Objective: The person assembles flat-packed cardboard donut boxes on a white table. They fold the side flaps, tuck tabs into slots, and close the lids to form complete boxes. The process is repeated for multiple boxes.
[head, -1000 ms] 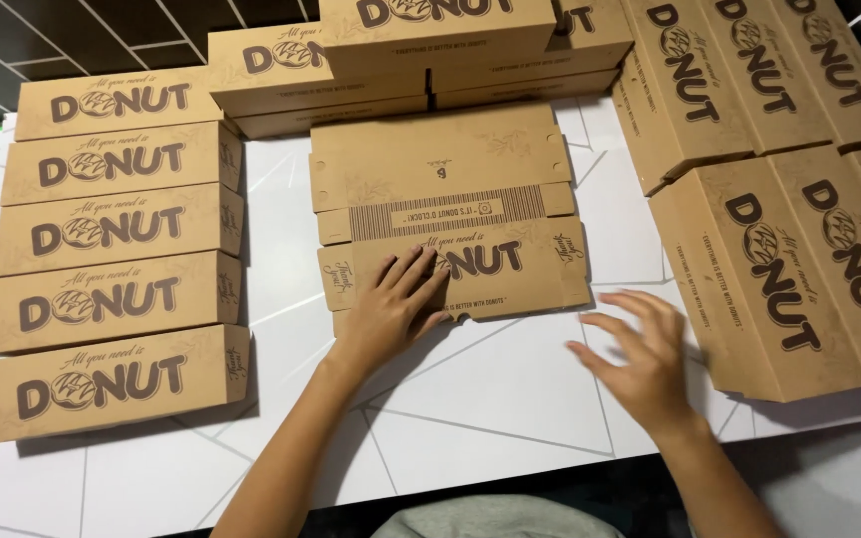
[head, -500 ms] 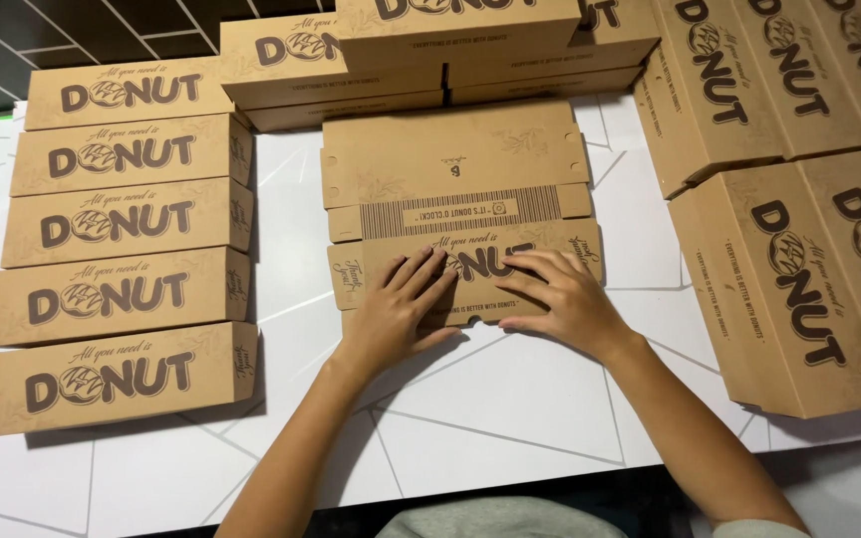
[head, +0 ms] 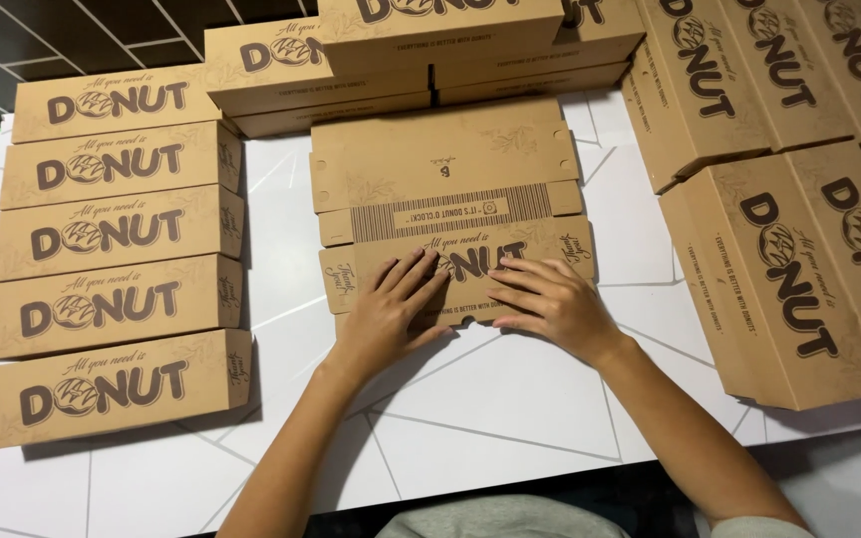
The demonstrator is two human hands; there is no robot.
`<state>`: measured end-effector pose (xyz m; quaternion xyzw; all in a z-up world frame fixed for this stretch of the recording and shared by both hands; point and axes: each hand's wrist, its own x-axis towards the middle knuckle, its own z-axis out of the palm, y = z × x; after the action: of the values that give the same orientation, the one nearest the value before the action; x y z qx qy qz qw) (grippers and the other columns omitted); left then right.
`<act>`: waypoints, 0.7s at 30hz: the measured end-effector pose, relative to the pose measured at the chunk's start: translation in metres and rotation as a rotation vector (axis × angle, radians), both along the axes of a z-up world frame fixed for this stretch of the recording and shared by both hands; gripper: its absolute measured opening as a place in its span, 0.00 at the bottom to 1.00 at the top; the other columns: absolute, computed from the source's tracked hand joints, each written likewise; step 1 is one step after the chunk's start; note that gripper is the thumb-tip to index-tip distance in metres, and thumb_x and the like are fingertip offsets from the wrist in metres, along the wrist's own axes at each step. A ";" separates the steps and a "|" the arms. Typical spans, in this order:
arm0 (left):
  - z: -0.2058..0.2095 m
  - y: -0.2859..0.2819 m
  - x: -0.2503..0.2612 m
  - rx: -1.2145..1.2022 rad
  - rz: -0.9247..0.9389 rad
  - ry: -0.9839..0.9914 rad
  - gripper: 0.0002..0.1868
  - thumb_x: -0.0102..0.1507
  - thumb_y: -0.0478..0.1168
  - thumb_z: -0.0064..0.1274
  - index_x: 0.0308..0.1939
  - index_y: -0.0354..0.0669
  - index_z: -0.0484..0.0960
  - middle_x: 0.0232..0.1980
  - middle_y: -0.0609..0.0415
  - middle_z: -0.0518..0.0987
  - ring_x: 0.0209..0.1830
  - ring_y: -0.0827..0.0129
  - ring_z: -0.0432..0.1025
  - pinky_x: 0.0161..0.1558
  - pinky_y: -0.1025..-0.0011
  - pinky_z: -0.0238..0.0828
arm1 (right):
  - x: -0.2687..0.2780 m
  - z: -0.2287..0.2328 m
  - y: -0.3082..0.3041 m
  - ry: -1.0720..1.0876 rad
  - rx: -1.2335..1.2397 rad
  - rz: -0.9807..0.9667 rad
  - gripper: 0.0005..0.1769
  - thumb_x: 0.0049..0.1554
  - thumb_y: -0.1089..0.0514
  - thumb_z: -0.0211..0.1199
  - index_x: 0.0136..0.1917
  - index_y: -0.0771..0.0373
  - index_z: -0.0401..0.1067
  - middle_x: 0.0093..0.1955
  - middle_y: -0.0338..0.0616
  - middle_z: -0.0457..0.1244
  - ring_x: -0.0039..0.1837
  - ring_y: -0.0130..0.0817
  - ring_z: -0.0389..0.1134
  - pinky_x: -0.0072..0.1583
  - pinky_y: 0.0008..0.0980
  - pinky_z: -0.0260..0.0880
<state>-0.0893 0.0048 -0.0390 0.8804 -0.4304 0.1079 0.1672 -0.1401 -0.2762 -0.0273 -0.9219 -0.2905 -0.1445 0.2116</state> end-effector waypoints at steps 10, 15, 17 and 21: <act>0.002 0.001 0.000 -0.037 0.007 0.106 0.36 0.60 0.65 0.57 0.67 0.53 0.76 0.75 0.49 0.70 0.78 0.59 0.58 0.74 0.57 0.50 | 0.001 0.003 -0.002 0.103 0.079 -0.017 0.19 0.54 0.39 0.68 0.56 0.46 0.79 0.61 0.36 0.70 0.70 0.37 0.66 0.66 0.41 0.65; 0.002 0.001 -0.001 -0.057 0.020 0.130 0.36 0.61 0.66 0.56 0.68 0.54 0.75 0.75 0.50 0.69 0.78 0.60 0.58 0.74 0.57 0.49 | 0.000 0.007 -0.001 0.128 0.087 -0.025 0.19 0.53 0.41 0.70 0.56 0.46 0.79 0.61 0.36 0.70 0.70 0.37 0.66 0.66 0.41 0.64; 0.000 0.001 -0.001 -0.058 0.032 0.142 0.37 0.59 0.65 0.58 0.68 0.55 0.76 0.75 0.51 0.69 0.79 0.60 0.57 0.75 0.58 0.48 | 0.000 0.008 0.000 0.168 0.128 -0.041 0.18 0.52 0.43 0.72 0.56 0.46 0.80 0.62 0.35 0.70 0.71 0.38 0.65 0.67 0.42 0.62; 0.001 -0.004 -0.005 -0.092 0.053 0.170 0.36 0.59 0.63 0.58 0.67 0.54 0.76 0.75 0.51 0.69 0.79 0.60 0.57 0.75 0.58 0.47 | -0.001 0.009 0.000 0.194 0.144 -0.053 0.18 0.53 0.43 0.72 0.56 0.45 0.80 0.62 0.34 0.70 0.72 0.38 0.64 0.67 0.41 0.61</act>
<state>-0.0946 0.0012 -0.0384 0.8890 -0.3857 0.0567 0.2403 -0.1415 -0.2758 -0.0183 -0.9213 -0.2332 -0.0807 0.3005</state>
